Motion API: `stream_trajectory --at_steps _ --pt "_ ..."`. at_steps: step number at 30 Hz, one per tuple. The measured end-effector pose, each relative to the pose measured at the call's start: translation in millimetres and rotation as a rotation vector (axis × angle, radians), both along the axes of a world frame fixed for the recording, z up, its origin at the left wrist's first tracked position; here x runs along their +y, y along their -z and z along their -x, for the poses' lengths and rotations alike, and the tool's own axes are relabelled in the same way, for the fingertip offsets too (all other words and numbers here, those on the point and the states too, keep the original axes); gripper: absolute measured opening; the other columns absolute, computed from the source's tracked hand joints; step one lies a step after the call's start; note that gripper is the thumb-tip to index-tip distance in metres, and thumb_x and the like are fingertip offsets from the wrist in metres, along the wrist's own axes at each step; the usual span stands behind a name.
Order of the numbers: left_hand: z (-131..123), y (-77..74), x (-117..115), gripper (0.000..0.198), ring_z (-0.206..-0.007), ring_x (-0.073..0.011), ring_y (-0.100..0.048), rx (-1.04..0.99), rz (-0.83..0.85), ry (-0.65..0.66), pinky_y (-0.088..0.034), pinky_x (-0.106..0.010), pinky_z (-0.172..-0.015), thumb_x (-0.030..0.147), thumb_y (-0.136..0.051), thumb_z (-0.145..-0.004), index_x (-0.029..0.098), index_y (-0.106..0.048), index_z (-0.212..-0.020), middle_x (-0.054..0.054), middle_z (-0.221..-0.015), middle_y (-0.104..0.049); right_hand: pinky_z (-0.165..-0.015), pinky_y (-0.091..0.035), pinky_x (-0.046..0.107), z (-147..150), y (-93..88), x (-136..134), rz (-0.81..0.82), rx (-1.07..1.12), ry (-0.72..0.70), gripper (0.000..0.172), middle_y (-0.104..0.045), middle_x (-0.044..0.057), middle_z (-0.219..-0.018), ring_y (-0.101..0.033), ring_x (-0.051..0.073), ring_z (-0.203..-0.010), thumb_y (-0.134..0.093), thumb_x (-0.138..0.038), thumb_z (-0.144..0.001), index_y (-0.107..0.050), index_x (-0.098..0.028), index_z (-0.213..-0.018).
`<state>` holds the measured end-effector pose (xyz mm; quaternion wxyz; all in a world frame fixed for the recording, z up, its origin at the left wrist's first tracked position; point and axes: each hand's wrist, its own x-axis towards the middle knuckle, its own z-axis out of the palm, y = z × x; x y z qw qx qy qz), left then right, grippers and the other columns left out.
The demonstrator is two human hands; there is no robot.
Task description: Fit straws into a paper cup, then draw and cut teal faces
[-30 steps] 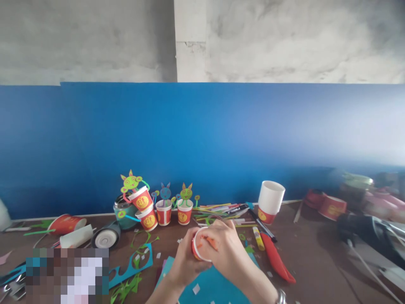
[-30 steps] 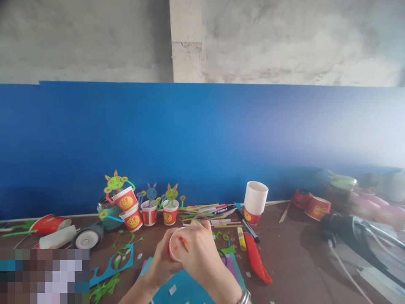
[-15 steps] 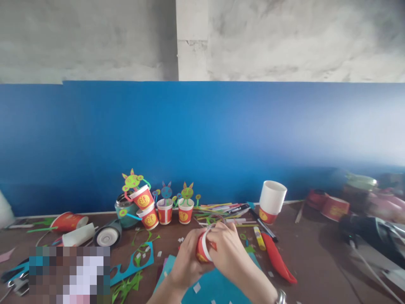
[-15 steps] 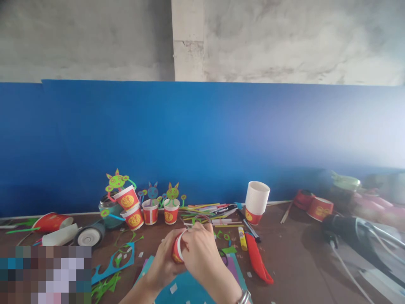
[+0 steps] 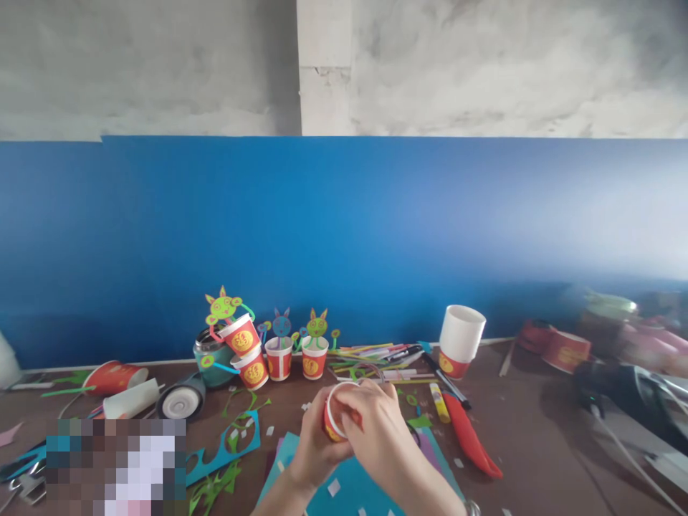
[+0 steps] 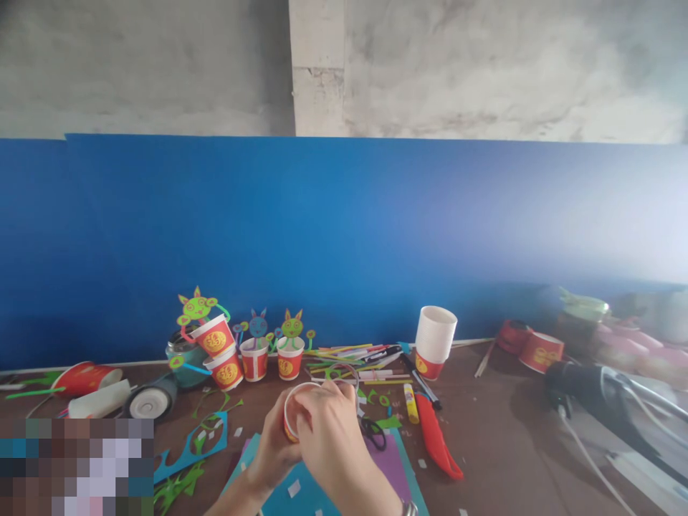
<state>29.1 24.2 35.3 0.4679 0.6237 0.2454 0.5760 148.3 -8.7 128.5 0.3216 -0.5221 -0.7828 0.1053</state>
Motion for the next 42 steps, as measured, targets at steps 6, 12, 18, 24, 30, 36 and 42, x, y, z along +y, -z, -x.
stream_trajectory --at_steps 6,12,18,24,30,36,42 --pt "-1 1.8 -2 0.063 -0.097 -0.0267 -0.058 -0.044 -0.005 0.042 -0.046 -0.033 -0.084 0.039 -0.082 -0.057 0.018 -0.055 -0.110 -0.007 -0.105 -0.063 -0.072 -0.024 0.029 2 1.8 1 0.018 -0.094 0.050 0.020 -0.064 -0.001 -0.062 -0.050 0.015 -0.071 -0.055 -0.003 -0.068 -0.056 -0.018 -0.054" --pt "-1 -2.4 -4 0.058 -0.099 -0.0270 -0.058 -0.016 -0.041 0.055 -0.046 -0.034 -0.084 0.036 -0.080 -0.061 0.020 -0.054 -0.111 -0.007 -0.107 -0.061 -0.073 -0.023 0.030 4 8.5 0 -0.047 -0.116 0.083 0.020 -0.069 0.001 -0.070 -0.053 0.017 -0.074 -0.054 -0.005 -0.072 -0.059 -0.019 -0.059" --pt "-1 -1.5 -4 0.055 -0.099 -0.0256 -0.057 0.073 -0.074 -0.010 -0.046 -0.033 -0.085 0.027 -0.080 -0.062 0.021 -0.053 -0.110 -0.006 -0.107 -0.060 -0.071 -0.024 0.028 5 8.9 2 -0.023 -0.027 0.140 0.021 -0.064 0.000 -0.060 -0.048 0.014 -0.065 -0.054 -0.003 -0.067 -0.057 -0.018 -0.053" --pt "3 4.4 -2 0.058 -0.099 -0.0273 -0.056 0.148 -0.091 -0.042 -0.046 -0.037 -0.086 0.026 -0.077 -0.063 0.017 -0.051 -0.114 -0.010 -0.109 -0.059 -0.070 -0.026 0.025 8 10.5 1 -0.035 0.047 0.135 0.022 -0.056 -0.002 -0.054 -0.043 0.012 -0.060 -0.052 -0.001 -0.061 -0.055 -0.018 -0.047" --pt "6 1.4 -2 0.052 -0.098 -0.0254 -0.056 0.270 -0.148 -0.126 -0.045 -0.038 -0.086 0.022 -0.072 -0.067 0.019 -0.050 -0.114 -0.008 -0.109 -0.059 -0.071 -0.028 0.025 6 12.5 5 -0.009 0.015 0.158 0.023 -0.058 -0.001 -0.056 -0.048 0.014 -0.065 -0.050 0.000 -0.061 -0.058 -0.019 -0.050" --pt "6 5.9 2 0.058 -0.104 -0.0287 -0.054 0.301 -0.175 -0.142 -0.044 -0.041 -0.088 0.029 -0.074 -0.066 0.019 -0.048 -0.117 -0.010 -0.113 -0.057 -0.075 -0.030 0.029 -2 3.7 3 0.041 -0.083 0.063 0.018 -0.065 0.001 -0.069 -0.053 0.019 -0.077 -0.053 -0.003 -0.065 -0.060 -0.019 -0.058" --pt "5 2.3 -1 0.055 -0.100 -0.0276 -0.055 0.268 -0.114 -0.091 -0.044 -0.040 -0.087 0.026 -0.073 -0.065 0.018 -0.051 -0.115 -0.009 -0.110 -0.058 -0.075 -0.030 0.030 1 3.1 1 0.011 -0.081 0.065 0.022 -0.065 0.001 -0.068 -0.053 0.018 -0.078 -0.053 -0.001 -0.065 -0.057 -0.018 -0.052"
